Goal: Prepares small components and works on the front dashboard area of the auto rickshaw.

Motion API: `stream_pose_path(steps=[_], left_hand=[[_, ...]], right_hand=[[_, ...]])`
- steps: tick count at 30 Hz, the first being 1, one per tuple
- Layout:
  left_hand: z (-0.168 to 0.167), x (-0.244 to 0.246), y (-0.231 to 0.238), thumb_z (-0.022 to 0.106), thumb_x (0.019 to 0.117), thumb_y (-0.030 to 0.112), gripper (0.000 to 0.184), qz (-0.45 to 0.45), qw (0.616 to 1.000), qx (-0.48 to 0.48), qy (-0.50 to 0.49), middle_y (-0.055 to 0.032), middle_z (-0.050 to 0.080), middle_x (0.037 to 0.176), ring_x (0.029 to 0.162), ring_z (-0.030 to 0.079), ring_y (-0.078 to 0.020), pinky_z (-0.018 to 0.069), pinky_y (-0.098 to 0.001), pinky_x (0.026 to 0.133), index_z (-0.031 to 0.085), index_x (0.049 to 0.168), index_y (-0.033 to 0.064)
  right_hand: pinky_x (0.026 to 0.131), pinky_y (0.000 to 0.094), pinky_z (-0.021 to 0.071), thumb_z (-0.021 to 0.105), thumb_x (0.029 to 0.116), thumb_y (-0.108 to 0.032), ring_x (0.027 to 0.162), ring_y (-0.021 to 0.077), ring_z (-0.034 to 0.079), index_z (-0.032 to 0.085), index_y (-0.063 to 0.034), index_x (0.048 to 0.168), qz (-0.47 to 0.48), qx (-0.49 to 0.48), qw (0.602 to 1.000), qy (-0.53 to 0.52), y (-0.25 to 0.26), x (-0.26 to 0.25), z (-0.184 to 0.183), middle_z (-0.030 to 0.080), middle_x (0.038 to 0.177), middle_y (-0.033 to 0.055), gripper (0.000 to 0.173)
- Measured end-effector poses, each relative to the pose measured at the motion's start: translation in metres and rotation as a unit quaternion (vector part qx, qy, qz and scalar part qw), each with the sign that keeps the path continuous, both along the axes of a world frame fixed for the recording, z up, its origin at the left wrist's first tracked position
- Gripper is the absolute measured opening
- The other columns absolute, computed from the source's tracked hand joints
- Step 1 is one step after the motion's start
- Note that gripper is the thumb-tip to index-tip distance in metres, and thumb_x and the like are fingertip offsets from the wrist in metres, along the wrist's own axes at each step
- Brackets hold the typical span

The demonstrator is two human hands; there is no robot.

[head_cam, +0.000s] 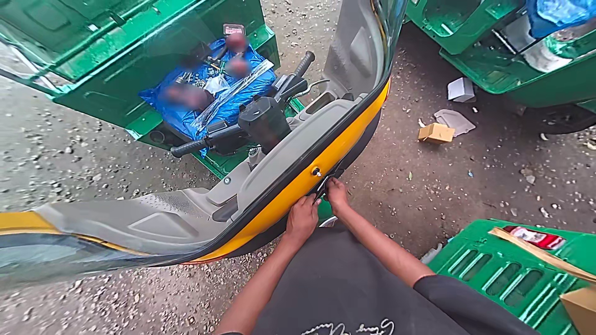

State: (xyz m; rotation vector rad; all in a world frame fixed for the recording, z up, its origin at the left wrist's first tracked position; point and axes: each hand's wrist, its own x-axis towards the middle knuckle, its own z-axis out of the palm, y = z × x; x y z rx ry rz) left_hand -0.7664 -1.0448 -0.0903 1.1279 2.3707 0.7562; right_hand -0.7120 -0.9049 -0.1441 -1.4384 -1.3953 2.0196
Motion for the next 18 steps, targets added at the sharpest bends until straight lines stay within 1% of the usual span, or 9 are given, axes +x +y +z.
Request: stream_pose_path(steps=[3,6,8,10,12,14,16,17,18], left_hand=[[0.001,0.0,-0.001,0.043,0.1084,0.037,0.045,0.01,1.0,0.0,0.015,-0.0138,0.075,0.104,0.095,0.074,-0.0275,0.0603,-0.0455,0.086,0.072,0.121,0.0041],[-0.001,0.0,-0.005,0.045,0.1077,0.033,0.039,0.021,0.998,0.031,0.055,-0.0123,0.075,0.094,0.085,0.075,-0.0259,0.0616,-0.0444,0.075,0.072,0.114,0.0046],[-0.002,0.0,-0.006,0.046,0.1075,0.03,0.037,0.017,0.996,0.04,0.077,-0.0118,0.075,0.092,0.083,0.074,-0.0255,0.0617,-0.0437,0.073,0.073,0.112,0.0046],[-0.004,0.001,-0.007,0.046,0.1077,0.03,0.038,0.015,0.996,0.034,0.085,-0.0122,0.074,0.092,0.083,0.074,-0.0265,0.0617,-0.0442,0.073,0.073,0.111,0.0039],[-0.004,0.001,-0.005,0.046,0.1075,0.03,0.038,0.019,0.995,0.032,0.091,-0.0122,0.074,0.091,0.082,0.074,-0.0267,0.0616,-0.0442,0.072,0.072,0.11,0.0036],[-0.004,0.002,-0.004,0.046,0.1073,0.03,0.037,0.024,0.995,0.033,0.095,-0.0122,0.074,0.09,0.081,0.074,-0.0264,0.0615,-0.0442,0.071,0.073,0.108,0.0036],[-0.003,0.002,-0.004,0.045,0.1074,0.03,0.038,0.027,0.995,0.028,0.094,-0.0121,0.074,0.09,0.081,0.074,-0.0264,0.0615,-0.0442,0.071,0.073,0.107,0.0037],[-0.002,0.002,-0.005,0.045,0.1075,0.03,0.038,0.029,0.995,0.026,0.093,-0.0121,0.074,0.09,0.08,0.074,-0.0264,0.0615,-0.0443,0.071,0.073,0.107,0.0036],[-0.001,0.002,-0.005,0.045,0.1077,0.03,0.039,0.032,0.995,0.023,0.091,-0.0122,0.074,0.089,0.08,0.074,-0.0265,0.0614,-0.0444,0.07,0.073,0.106,0.0035]], right_hand=[[0.046,0.0279,0.0412,0.04,0.1099,-0.016,0.05,0.0121,0.047,0.058,-0.0044,0.09,-0.009,-0.024,1.0,0.004,0.001,-0.001,0.002,0.051,0.064,0.002,0.03],[0.045,0.0267,0.042,0.036,0.1123,-0.02,0.048,0.0118,0.047,0.059,-0.0032,0.094,-0.023,-0.104,0.994,0.003,0.002,0.0,0.011,0.054,0.065,0.0025,0.034],[0.044,0.0261,0.0416,0.037,0.1126,-0.022,0.048,0.0115,0.046,0.059,-0.0038,0.097,-0.029,-0.153,0.988,0.012,0.005,0.001,0.013,0.053,0.065,0.0021,0.033],[0.042,0.0243,0.0378,0.036,0.1115,-0.025,0.045,0.0098,0.041,0.055,-0.0081,0.092,-0.048,-0.227,0.972,0.021,0.01,0.0,0.013,0.047,0.061,-0.0004,0.032],[0.039,0.0214,0.0304,0.035,0.1093,-0.029,0.041,0.0068,0.033,0.048,-0.0147,0.086,-0.064,-0.328,0.941,0.047,0.017,-0.001,0.014,0.039,0.057,-0.0044,0.03],[0.036,0.0205,0.0278,0.036,0.1063,-0.03,0.037,0.0056,0.03,0.043,-0.018,0.08,-0.081,-0.403,0.909,0.069,0.021,-0.002,0.016,0.034,0.052,-0.0063,0.03],[0.036,0.0215,0.0293,0.034,0.1075,-0.032,0.037,0.0065,0.031,0.043,-0.0174,0.08,-0.064,-0.38,0.921,0.059,0.02,-0.002,0.017,0.035,0.052,-0.0057,0.033],[0.038,0.0219,0.0312,0.033,0.1099,-0.031,0.04,0.0072,0.034,0.046,-0.0146,0.084,-0.028,-0.313,0.948,0.04,0.018,0.0,0.016,0.038,0.055,-0.0044,0.033],[0.042,0.0225,0.034,0.034,0.112,-0.028,0.044,0.0082,0.038,0.053,-0.0095,0.089,0.022,-0.197,0.98,0.009,0.016,0.004,0.013,0.044,0.06,-0.002,0.035]])
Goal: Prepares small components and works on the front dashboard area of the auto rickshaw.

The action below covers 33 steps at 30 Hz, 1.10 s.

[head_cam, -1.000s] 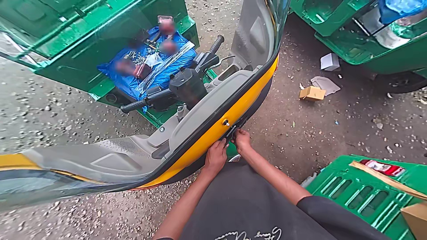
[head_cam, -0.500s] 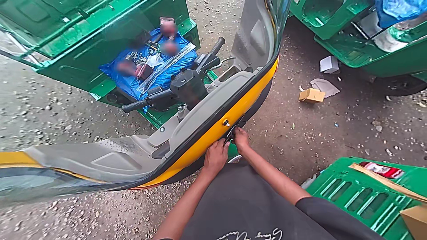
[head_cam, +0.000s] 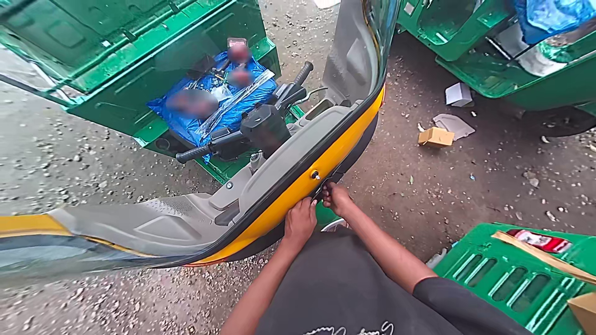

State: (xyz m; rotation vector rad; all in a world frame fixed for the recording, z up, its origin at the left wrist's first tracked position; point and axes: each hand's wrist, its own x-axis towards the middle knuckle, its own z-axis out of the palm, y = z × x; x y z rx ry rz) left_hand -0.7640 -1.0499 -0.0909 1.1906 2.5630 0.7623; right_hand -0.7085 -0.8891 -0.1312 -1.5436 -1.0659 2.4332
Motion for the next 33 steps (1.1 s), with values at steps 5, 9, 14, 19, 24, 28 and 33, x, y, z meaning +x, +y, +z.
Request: stream_pose_path(steps=[5,9,14,19,24,28,33], left_hand=[[0.004,-0.001,0.006,0.045,0.1072,0.031,0.04,0.026,1.0,-0.002,0.001,-0.0122,0.073,0.08,0.073,0.073,-0.027,0.0604,-0.0455,0.066,0.073,0.103,0.0025],[0.012,-0.004,0.007,0.043,0.1077,0.034,0.042,0.036,0.998,-0.043,-0.039,-0.0117,0.072,0.08,0.074,0.073,-0.0268,0.0596,-0.0461,0.069,0.072,0.104,0.0034],[0.012,-0.005,0.007,0.044,0.1077,0.035,0.042,0.037,0.997,-0.034,-0.05,-0.0101,0.071,0.077,0.071,0.072,-0.0244,0.0596,-0.0442,0.067,0.072,0.102,0.0035],[0.011,-0.006,0.007,0.044,0.1076,0.035,0.041,0.041,0.997,-0.032,-0.056,-0.0081,0.072,0.077,0.071,0.071,-0.0221,0.0597,-0.043,0.067,0.072,0.104,0.0053],[0.01,-0.006,0.008,0.044,0.1081,0.037,0.042,0.047,0.997,-0.022,-0.061,-0.0064,0.071,0.076,0.069,0.07,-0.0189,0.0591,-0.041,0.066,0.072,0.101,0.0058],[0.007,-0.005,0.009,0.046,0.1078,0.034,0.039,0.051,0.998,0.0,-0.046,-0.0036,0.071,0.074,0.066,0.069,-0.0145,0.0587,-0.0361,0.064,0.072,0.098,0.0064],[0.007,-0.005,0.008,0.046,0.1077,0.033,0.038,0.04,0.998,0.005,-0.04,-0.0024,0.071,0.075,0.065,0.068,-0.0119,0.0579,-0.0336,0.062,0.072,0.096,0.0071]], right_hand=[[0.092,0.0448,0.0549,0.036,0.1092,-0.03,0.102,0.0284,0.069,0.065,-0.0001,0.111,0.274,0.532,0.791,-0.13,-0.003,0.011,-0.013,0.068,0.103,0.0162,0.042],[0.092,0.0437,0.0556,0.034,0.1095,-0.028,0.102,0.0285,0.07,0.065,-0.0003,0.111,0.284,0.549,0.773,-0.146,-0.007,0.009,-0.015,0.069,0.104,0.0161,0.042],[0.065,0.0389,0.0489,0.042,0.108,-0.025,0.066,0.0176,0.058,0.066,-0.005,0.091,0.138,0.409,0.901,-0.048,-0.006,0.009,-0.022,0.058,0.072,0.0052,0.036],[0.04,0.0221,0.0332,0.043,0.1099,-0.022,0.044,0.0073,0.039,0.058,-0.0075,0.089,0.003,0.008,0.997,0.071,0.009,0.007,-0.014,0.047,0.061,-0.0021,0.03],[0.048,0.0276,0.0395,0.057,0.1028,-0.019,0.049,0.007,0.047,0.069,-0.0062,0.08,0.12,0.287,0.949,0.052,0.017,0.016,-0.026,0.059,0.063,-0.0019,0.03],[0.075,0.039,0.0539,0.053,0.1026,-0.024,0.075,0.0173,0.066,0.073,-0.0049,0.085,0.206,0.53,0.822,-0.006,0.013,0.021,-0.026,0.067,0.076,0.0069,0.033],[0.092,0.0437,0.0569,0.048,0.1062,-0.025,0.1,0.0298,0.071,0.073,0.0007,0.106,0.277,0.594,0.753,-0.06,0.008,0.021,-0.025,0.072,0.101,0.0174,0.036]])
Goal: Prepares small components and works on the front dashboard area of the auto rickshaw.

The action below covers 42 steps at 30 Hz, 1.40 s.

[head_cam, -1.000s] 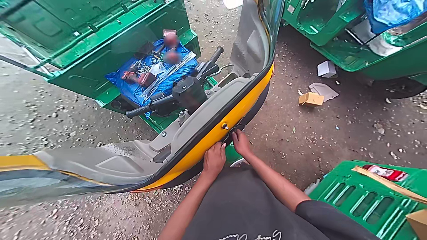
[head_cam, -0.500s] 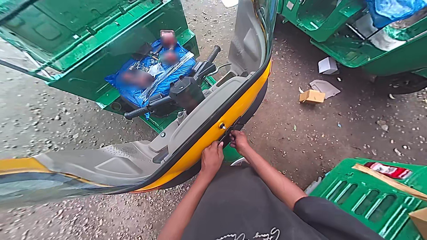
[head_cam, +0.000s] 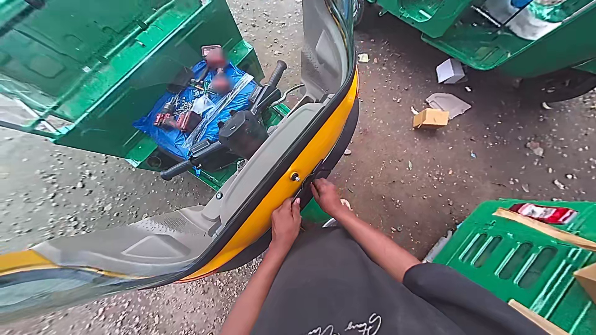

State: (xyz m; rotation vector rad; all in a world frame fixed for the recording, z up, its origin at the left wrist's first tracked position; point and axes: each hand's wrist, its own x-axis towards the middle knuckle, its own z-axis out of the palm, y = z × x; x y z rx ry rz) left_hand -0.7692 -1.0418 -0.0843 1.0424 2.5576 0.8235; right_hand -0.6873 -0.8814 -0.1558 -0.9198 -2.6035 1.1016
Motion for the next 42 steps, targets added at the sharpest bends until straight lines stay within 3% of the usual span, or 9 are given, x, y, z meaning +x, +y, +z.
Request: stream_pose_path(steps=[4,6,9,12,13,17,20,38,42], left_hand=[[0.0,0.0,-0.001,0.045,0.1076,0.033,0.039,0.001,1.0,-0.008,-0.007,-0.0022,0.071,0.074,0.064,0.068,-0.0123,0.0575,-0.0341,0.062,0.072,0.098,0.0071],[0.001,-0.001,0.0,0.045,0.1079,0.035,0.04,0.003,1.0,-0.013,-0.016,-0.0029,0.071,0.075,0.065,0.068,-0.0138,0.0581,-0.0361,0.063,0.072,0.099,0.0071],[0.0,-0.001,-0.001,0.045,0.1079,0.035,0.04,0.005,1.0,-0.012,-0.016,-0.0025,0.071,0.075,0.065,0.068,-0.0136,0.0581,-0.0362,0.062,0.072,0.099,0.0074],[0.0,-0.001,-0.001,0.045,0.1079,0.035,0.04,0.006,1.0,-0.011,-0.012,-0.0023,0.071,0.074,0.065,0.068,-0.0139,0.0578,-0.0363,0.062,0.072,0.098,0.0077],[0.0,0.0,-0.001,0.045,0.1079,0.036,0.04,0.005,1.0,-0.011,-0.012,-0.0025,0.071,0.073,0.064,0.068,-0.0142,0.0575,-0.0364,0.062,0.072,0.097,0.0077],[0.001,0.0,-0.002,0.045,0.1081,0.036,0.04,0.004,1.0,-0.01,-0.013,-0.0025,0.069,0.072,0.064,0.067,-0.0139,0.0573,-0.0363,0.061,0.071,0.097,0.008],[0.0,-0.001,-0.002,0.045,0.108,0.036,0.04,0.002,1.0,-0.009,-0.007,-0.0034,0.07,0.074,0.066,0.069,-0.015,0.0585,-0.0374,0.063,0.072,0.098,0.0076],[0.0,0.0,-0.005,0.046,0.1072,0.034,0.039,-0.02,1.0,-0.019,0.001,-0.0088,0.073,0.081,0.073,0.072,-0.0221,0.0605,-0.0425,0.069,0.073,0.107,0.0054],[0.0,0.001,-0.007,0.044,0.1076,0.035,0.041,-0.02,0.999,-0.028,0.002,-0.0086,0.074,0.081,0.072,0.072,-0.0218,0.0606,-0.0425,0.068,0.073,0.109,0.0057]], right_hand=[[0.086,0.0421,0.0562,0.045,0.1073,-0.027,0.089,0.0251,0.07,0.071,-0.0009,0.098,-0.037,-0.077,0.995,0.042,-0.002,0.0,-0.005,0.07,0.09,0.0136,0.038],[0.066,0.0349,0.0498,0.044,0.1072,-0.025,0.066,0.0156,0.059,0.066,-0.0049,0.087,-0.101,-0.207,0.969,0.085,-0.005,-0.005,-0.007,0.059,0.071,0.0045,0.035],[0.04,0.0225,0.031,0.038,0.1123,-0.024,0.043,0.0073,0.035,0.056,-0.0059,0.089,-0.248,-0.591,0.753,0.149,-0.01,-0.017,0.006,0.041,0.057,-0.0027,0.035],[0.035,0.022,0.0293,0.032,0.1108,-0.039,0.037,0.0066,0.03,0.045,-0.017,0.083,-0.302,-0.771,0.544,0.135,-0.007,-0.021,0.017,0.032,0.052,-0.0066,0.037],[0.035,0.0222,0.0296,0.031,0.1111,-0.041,0.037,0.0069,0.03,0.044,-0.0169,0.082,-0.308,-0.769,0.545,0.128,-0.008,-0.022,0.019,0.032,0.052,-0.0062,0.04],[0.041,0.0255,0.0327,0.042,0.1123,-0.031,0.044,0.0104,0.037,0.056,-0.0069,0.091,-0.34,-0.578,0.734,0.109,-0.019,-0.026,0.018,0.043,0.061,-0.0001,0.035],[0.044,0.027,0.0387,0.043,0.1097,-0.02,0.048,0.0121,0.042,0.052,-0.0063,0.096,-0.335,-0.527,0.771,0.126,-0.024,-0.029,0.02,0.045,0.066,0.0017,0.022],[0.039,0.0261,0.0306,0.033,0.1133,-0.036,0.041,0.0111,0.033,0.048,-0.0113,0.085,-0.398,-0.593,0.692,0.108,-0.029,-0.043,0.031,0.036,0.056,-0.0017,0.04],[0.042,0.0279,0.0399,0.037,0.113,-0.038,0.044,0.0126,0.041,0.053,-0.0079,0.092,-0.392,-0.606,0.68,0.129,-0.032,-0.032,0.019,0.043,0.059,0.0005,0.04]])
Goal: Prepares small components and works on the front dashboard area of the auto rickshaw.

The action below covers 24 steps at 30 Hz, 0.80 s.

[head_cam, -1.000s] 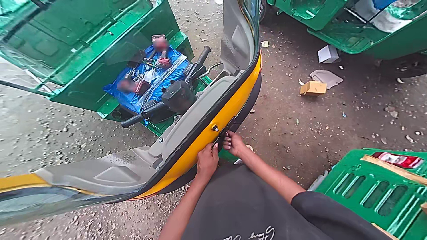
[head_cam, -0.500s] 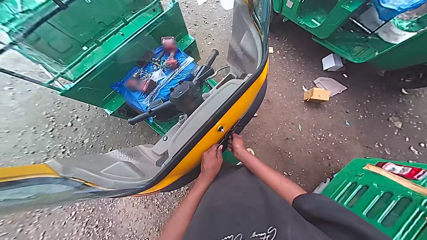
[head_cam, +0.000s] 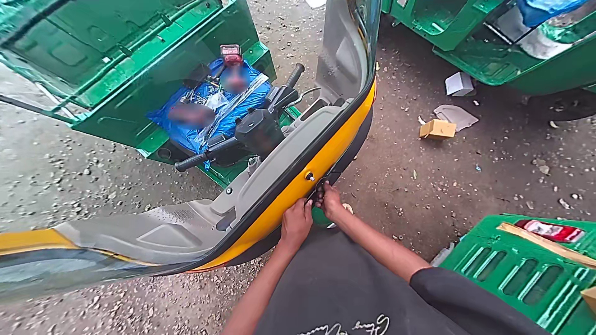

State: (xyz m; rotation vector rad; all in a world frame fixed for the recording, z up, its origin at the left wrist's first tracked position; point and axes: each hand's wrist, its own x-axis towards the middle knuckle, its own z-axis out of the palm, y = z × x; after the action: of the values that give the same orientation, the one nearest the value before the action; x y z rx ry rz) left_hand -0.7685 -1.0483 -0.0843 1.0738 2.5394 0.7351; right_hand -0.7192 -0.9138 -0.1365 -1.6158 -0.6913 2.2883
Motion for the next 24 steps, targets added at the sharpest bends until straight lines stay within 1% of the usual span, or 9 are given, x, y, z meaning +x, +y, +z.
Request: stream_pose_path(steps=[2,4,6,8,10,12,15,21,24], left_hand=[[0.001,-0.001,0.001,0.045,0.1074,0.034,0.04,-0.001,1.0,-0.002,0.002,-0.0092,0.074,0.081,0.073,0.073,-0.0227,0.0604,-0.0433,0.068,0.073,0.108,0.005],[0.002,-0.002,0.0,0.045,0.1072,0.033,0.04,-0.005,1.0,-0.003,0.004,-0.0097,0.073,0.081,0.072,0.072,-0.0229,0.06,-0.0435,0.067,0.073,0.106,0.0048],[0.0,-0.001,-0.002,0.046,0.1067,0.032,0.039,-0.016,1.0,-0.002,0.012,-0.0098,0.072,0.079,0.071,0.071,-0.0229,0.0597,-0.043,0.066,0.073,0.103,0.0044],[-0.004,-0.002,-0.004,0.046,0.1063,0.029,0.037,-0.035,0.999,0.006,0.019,-0.0108,0.072,0.08,0.072,0.072,-0.0235,0.06,-0.0433,0.067,0.072,0.102,0.0034],[-0.009,-0.002,-0.008,0.047,0.106,0.026,0.035,-0.051,0.998,0.019,0.025,-0.0113,0.074,0.084,0.075,0.073,-0.0233,0.0611,-0.0427,0.07,0.073,0.104,0.0026],[-0.013,-0.003,-0.011,0.048,0.106,0.025,0.035,-0.063,0.997,0.027,0.026,-0.0121,0.075,0.089,0.08,0.075,-0.0235,0.0623,-0.042,0.074,0.074,0.108,0.002],[-0.011,-0.003,-0.012,0.049,0.1062,0.025,0.035,-0.069,0.997,0.03,0.023,-0.0121,0.076,0.091,0.084,0.075,-0.0236,0.0624,-0.0417,0.077,0.074,0.111,0.0019],[-0.009,-0.001,-0.013,0.049,0.1061,0.025,0.035,-0.087,0.996,0.024,0.023,-0.0133,0.076,0.095,0.085,0.076,-0.0263,0.0625,-0.0436,0.077,0.073,0.114,0.001],[-0.01,-0.001,-0.014,0.048,0.1061,0.024,0.035,-0.09,0.995,0.023,0.022,-0.0132,0.075,0.095,0.086,0.075,-0.0264,0.0624,-0.0426,0.078,0.073,0.114,0.0004]], right_hand=[[0.053,0.0304,0.0506,0.049,0.1068,-0.014,0.058,0.0155,0.053,0.055,-0.0024,0.109,0.007,0.024,0.999,-0.024,0.003,0.01,-0.004,0.055,0.078,0.0073,0.013],[0.07,0.0344,0.0589,0.05,0.0978,0.006,0.075,0.0191,0.065,0.054,0.0047,0.123,0.019,0.035,0.999,-0.013,0.008,0.023,-0.01,0.062,0.1,0.0148,0.026],[0.079,0.0374,0.0625,0.048,0.0959,0.013,0.084,0.0225,0.071,0.058,0.0084,0.122,0.022,0.034,0.999,0.028,0.01,0.039,-0.015,0.066,0.106,0.0182,0.029],[0.081,0.0403,0.0634,0.048,0.1022,0.007,0.086,0.0251,0.073,0.058,0.0071,0.128,0.053,0.05,0.995,0.074,0.015,0.053,-0.019,0.07,0.105,0.019,0.027],[0.074,0.0405,0.0646,0.05,0.1046,0.001,0.08,0.0262,0.074,0.05,0.0043,0.134,0.107,0.101,0.986,0.072,0.013,0.06,-0.027,0.07,0.098,0.0181,0.03],[0.066,0.0391,0.0644,0.055,0.1039,-0.002,0.072,0.0257,0.073,0.045,0.0027,0.128,0.152,0.134,0.977,0.06,0.012,0.06,-0.029,0.071,0.092,0.0169,0.026],[0.06,0.0351,0.0631,0.064,0.0996,-0.006,0.065,0.0205,0.071,0.065,0.0043,0.116,0.215,0.183,0.959,0.04,0.012,0.052,-0.025,0.073,0.087,0.0135,0.02],[0.074,0.0348,0.0655,0.054,0.1023,-0.005,0.075,0.0172,0.075,0.066,0.0021,0.117,0.301,0.262,0.917,-0.019,0.007,0.037,-0.011,0.075,0.094,0.0089,0.02],[0.07,0.0354,0.0665,0.054,0.1038,-0.008,0.07,0.0182,0.075,0.066,0.0023,0.107,0.325,0.276,0.904,-0.011,0.007,0.037,-0.009,0.076,0.088,0.0086,0.016]])
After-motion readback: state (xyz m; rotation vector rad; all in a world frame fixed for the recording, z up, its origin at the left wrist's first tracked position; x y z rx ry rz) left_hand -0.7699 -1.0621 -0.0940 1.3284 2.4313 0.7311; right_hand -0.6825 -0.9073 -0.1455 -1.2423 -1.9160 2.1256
